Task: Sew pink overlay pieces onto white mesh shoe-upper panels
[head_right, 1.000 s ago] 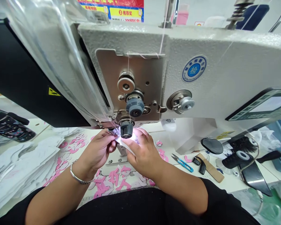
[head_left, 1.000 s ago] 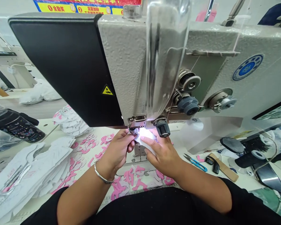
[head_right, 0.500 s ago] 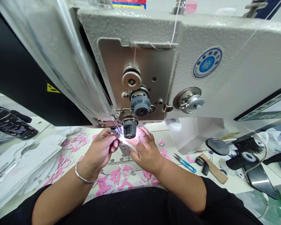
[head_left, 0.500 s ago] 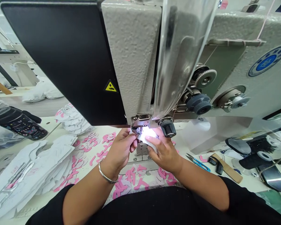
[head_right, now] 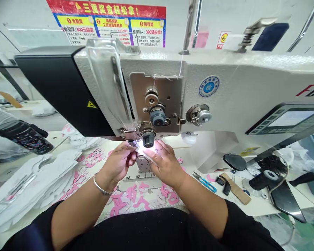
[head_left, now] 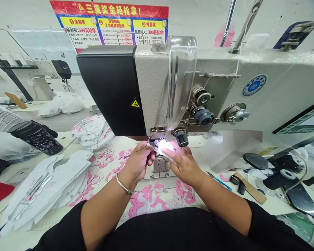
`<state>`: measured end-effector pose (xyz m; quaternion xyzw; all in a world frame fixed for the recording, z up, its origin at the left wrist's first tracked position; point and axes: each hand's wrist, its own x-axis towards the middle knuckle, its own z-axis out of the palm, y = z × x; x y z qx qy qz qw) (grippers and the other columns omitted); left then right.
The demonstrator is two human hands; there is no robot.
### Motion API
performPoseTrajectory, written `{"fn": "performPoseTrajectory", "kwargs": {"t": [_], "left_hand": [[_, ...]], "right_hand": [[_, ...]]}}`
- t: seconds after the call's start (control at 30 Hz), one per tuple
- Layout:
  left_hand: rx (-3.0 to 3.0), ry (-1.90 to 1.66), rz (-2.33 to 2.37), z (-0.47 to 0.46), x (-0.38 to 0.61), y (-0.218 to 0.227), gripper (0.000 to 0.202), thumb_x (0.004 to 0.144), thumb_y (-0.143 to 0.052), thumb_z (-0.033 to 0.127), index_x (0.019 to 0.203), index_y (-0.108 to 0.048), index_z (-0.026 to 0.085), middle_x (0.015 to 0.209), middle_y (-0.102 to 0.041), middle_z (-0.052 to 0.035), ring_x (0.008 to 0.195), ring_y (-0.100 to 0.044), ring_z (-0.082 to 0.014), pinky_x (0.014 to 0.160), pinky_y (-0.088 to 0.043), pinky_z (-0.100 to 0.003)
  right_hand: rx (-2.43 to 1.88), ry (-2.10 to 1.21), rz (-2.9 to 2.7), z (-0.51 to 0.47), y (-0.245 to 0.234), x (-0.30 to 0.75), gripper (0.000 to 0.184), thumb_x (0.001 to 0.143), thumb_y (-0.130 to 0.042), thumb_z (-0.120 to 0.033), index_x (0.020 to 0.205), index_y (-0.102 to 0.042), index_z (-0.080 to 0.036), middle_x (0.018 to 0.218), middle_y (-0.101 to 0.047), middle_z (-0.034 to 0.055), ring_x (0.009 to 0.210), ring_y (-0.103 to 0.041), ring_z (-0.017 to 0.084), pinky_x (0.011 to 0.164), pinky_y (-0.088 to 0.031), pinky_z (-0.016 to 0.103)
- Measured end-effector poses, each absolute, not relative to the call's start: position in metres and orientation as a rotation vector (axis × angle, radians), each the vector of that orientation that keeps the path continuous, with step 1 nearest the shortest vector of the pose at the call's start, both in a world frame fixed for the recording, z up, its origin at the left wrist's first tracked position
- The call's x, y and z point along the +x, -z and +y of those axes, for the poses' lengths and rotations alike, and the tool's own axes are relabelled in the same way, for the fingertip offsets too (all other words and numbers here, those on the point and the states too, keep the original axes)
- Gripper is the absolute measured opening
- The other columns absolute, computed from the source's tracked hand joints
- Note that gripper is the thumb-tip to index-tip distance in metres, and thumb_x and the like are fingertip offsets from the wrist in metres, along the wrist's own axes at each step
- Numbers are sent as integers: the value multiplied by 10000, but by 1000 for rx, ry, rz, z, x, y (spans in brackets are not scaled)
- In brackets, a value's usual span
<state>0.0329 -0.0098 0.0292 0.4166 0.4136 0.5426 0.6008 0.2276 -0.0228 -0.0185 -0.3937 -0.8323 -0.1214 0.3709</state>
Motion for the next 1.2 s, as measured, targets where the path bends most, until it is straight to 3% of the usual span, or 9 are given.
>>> {"fn": "performPoseTrajectory", "kwargs": {"t": [0.17, 0.33, 0.53, 0.7, 0.83, 0.97, 1.2], "left_hand": [[984, -1301, 873, -30, 20, -32, 74, 841, -612, 227, 877, -551, 205, 567, -567, 27, 478, -447, -93, 458, -355, -190], [989, -974, 846, -61, -1, -5, 97, 859, -597, 262, 843, -545, 181, 593, -610, -15, 494, -501, -121, 488, -393, -226], [917, -1016, 807, -66, -25, 5, 267, 877, -609, 353, 1074, -629, 174, 943, -665, -74, 796, -603, -161, 710, -496, -262], [822, -1149, 881, -41, -22, -26, 406, 879, -597, 499, 1114, -623, 170, 971, -664, -101, 842, -629, -193, 722, -525, -292], [773, -1139, 847, -13, -3, -39, 375, 826, -667, 486, 990, -642, 150, 886, -672, -104, 724, -618, -172, 670, -522, -288], [804, -1119, 863, 7, 15, -33, 230, 744, -753, 322, 805, -635, 133, 779, -654, -72, 648, -589, -141, 599, -491, -243], [768, -1203, 830, -1, 16, -24, 168, 705, -748, 223, 720, -596, 153, 634, -564, 19, 537, -484, -72, 533, -425, -187]], "right_hand": [[-1195, 268, -2085, -19, 2, 240, 541, 829, -526, -104, 1356, -507, -229, 1311, -561, 119, 1292, -452, 299, 1071, -396, 503], [-1166, 189, -2230, -22, -13, 245, 512, 874, -464, -83, 1364, -513, -223, 1351, -595, 82, 1225, -534, 249, 1041, -426, 455], [-1099, 307, -2339, -39, -22, 247, 575, 828, -423, 6, 1334, -544, -239, 1422, -550, 61, 1268, -517, 240, 1050, -402, 455], [-1197, 430, -2365, -48, -29, 252, 613, 821, -413, 33, 1349, -531, -255, 1442, -529, 78, 1288, -508, 259, 1050, -400, 474], [-1256, 504, -2365, -58, -35, 254, 617, 825, -426, 38, 1360, -528, -251, 1447, -522, 99, 1303, -498, 280, 1049, -395, 485], [-1210, 504, -2418, -66, -33, 255, 585, 841, -451, 23, 1334, -542, -279, 1466, -505, 74, 1328, -480, 260, 1100, -329, 506], [-1166, 397, -2443, -65, -24, 254, 574, 851, -462, 15, 1317, -551, -307, 1509, -453, 61, 1370, -439, 231, 1131, -296, 495]]}}
